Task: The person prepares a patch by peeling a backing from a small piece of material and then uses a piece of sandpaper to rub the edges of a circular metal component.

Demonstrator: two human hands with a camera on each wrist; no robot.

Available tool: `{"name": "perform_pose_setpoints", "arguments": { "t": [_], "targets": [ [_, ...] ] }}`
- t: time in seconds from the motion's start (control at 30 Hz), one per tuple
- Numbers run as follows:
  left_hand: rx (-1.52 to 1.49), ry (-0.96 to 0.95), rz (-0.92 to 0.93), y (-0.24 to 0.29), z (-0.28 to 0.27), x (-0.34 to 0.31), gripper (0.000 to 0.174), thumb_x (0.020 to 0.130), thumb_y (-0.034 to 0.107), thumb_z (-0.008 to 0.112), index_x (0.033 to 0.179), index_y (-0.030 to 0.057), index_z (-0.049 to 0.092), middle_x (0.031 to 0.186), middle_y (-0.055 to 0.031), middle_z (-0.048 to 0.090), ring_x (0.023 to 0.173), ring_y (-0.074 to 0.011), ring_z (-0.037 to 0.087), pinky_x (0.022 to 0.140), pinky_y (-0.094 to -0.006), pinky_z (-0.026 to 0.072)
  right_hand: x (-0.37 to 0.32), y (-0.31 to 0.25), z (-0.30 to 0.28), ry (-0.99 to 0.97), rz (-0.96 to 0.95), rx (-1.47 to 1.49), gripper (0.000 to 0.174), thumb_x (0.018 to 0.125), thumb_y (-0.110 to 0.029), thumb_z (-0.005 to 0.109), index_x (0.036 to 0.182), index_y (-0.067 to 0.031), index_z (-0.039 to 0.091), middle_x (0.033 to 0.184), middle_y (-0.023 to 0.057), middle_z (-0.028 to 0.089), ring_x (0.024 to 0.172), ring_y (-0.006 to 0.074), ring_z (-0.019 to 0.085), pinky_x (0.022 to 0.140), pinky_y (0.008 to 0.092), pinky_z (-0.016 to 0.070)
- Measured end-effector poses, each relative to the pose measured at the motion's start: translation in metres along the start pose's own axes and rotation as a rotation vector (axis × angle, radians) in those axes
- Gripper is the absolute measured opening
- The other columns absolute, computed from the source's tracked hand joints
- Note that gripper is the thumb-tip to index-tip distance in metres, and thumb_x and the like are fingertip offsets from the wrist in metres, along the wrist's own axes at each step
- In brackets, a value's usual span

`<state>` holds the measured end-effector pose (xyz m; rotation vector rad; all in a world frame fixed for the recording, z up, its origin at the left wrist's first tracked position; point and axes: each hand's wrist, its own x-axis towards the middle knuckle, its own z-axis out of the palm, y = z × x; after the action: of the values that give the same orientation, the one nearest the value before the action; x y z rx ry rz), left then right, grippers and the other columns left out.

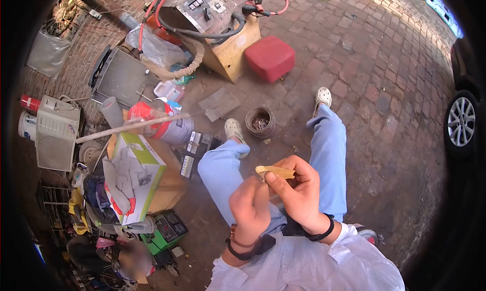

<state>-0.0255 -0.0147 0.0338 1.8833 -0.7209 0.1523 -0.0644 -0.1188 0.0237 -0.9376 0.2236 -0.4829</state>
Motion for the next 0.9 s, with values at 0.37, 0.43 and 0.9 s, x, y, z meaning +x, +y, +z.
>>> {"name": "perform_pose_setpoints", "arguments": {
  "t": [0.37, 0.43, 0.9],
  "targets": [
    [-0.142, 0.055, -0.131, -0.014, 0.004, -0.006, 0.015, 0.091, 0.006, 0.051, 0.091, -0.0061, 0.060, 0.071, -0.0111, 0.055, 0.057, -0.0200, 0.050, 0.054, -0.0288, 0.0409, 0.000, 0.004, -0.001, 0.024, 0.047, -0.025, 0.013, 0.089, -0.006, 0.065, 0.085, 0.0019, 0.056, 0.081, 0.0043, 0.063, 0.073, 0.0054, 0.056, 0.063, 0.0207, 0.0457],
    [-0.145, 0.024, -0.124, -0.014, 0.004, -0.004, 0.015, 0.092, 0.007, 0.051, 0.092, -0.0062, 0.060, 0.072, -0.0103, 0.056, 0.057, -0.0189, 0.050, 0.054, -0.0284, 0.0409, 0.002, 0.007, 0.000, 0.041, 0.023, -0.015, 0.013, 0.089, -0.007, 0.065, 0.084, 0.0016, 0.056, 0.080, 0.0038, 0.063, 0.073, 0.0052, 0.056, 0.063, 0.0205, 0.0456],
    [-0.212, 0.038, -0.227, -0.013, 0.008, -0.006, 0.020, 0.094, 0.010, 0.051, 0.101, -0.0064, 0.061, 0.074, -0.0078, 0.060, 0.061, -0.0132, 0.053, 0.056, -0.0250, 0.0419, 0.008, 0.012, -0.009, -0.019, 0.041, 0.031, 0.015, 0.091, -0.009, 0.063, 0.084, -0.0001, 0.054, 0.080, 0.0033, 0.063, 0.067, 0.0034, 0.054, 0.056, 0.0190, 0.0440]
  ]
}}
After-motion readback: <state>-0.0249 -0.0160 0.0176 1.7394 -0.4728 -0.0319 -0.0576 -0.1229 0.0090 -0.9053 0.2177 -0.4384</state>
